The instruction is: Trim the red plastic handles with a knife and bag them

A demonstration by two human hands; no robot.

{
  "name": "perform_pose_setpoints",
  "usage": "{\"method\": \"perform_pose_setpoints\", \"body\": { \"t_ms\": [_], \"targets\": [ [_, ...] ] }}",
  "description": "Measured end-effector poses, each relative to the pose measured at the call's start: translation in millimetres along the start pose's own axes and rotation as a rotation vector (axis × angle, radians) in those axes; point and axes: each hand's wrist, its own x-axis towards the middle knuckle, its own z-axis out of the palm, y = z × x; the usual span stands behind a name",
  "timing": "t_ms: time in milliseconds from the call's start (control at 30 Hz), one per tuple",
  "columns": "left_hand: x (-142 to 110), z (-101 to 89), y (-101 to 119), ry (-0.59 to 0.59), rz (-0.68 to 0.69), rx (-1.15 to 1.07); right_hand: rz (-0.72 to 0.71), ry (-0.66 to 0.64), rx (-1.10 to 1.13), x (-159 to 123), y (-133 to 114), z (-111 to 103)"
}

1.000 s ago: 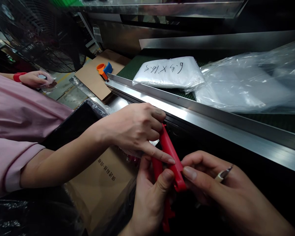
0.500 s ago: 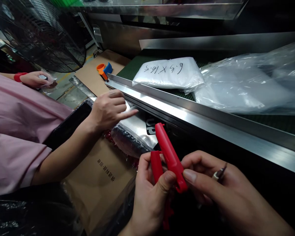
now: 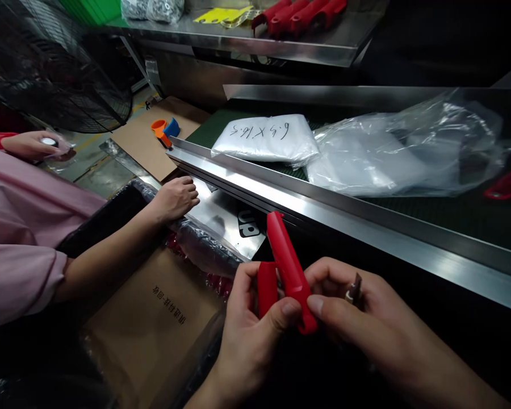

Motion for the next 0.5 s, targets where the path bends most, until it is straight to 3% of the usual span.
{"method": "perform_pose_setpoints", "body": {
  "t_ms": [333, 500],
  "targets": [
    [-14.0, 17.0, -9.0, -0.119, -0.067, -0.107, -0.047, 0.114, 0.037, -28.4, 1.2, 0.4],
    [-25.1, 22.9, -10.5, -0.114, -0.099, -0.095, -0.040, 0.080, 0.039, -41.2, 2.6, -2.6]
  ]
}}
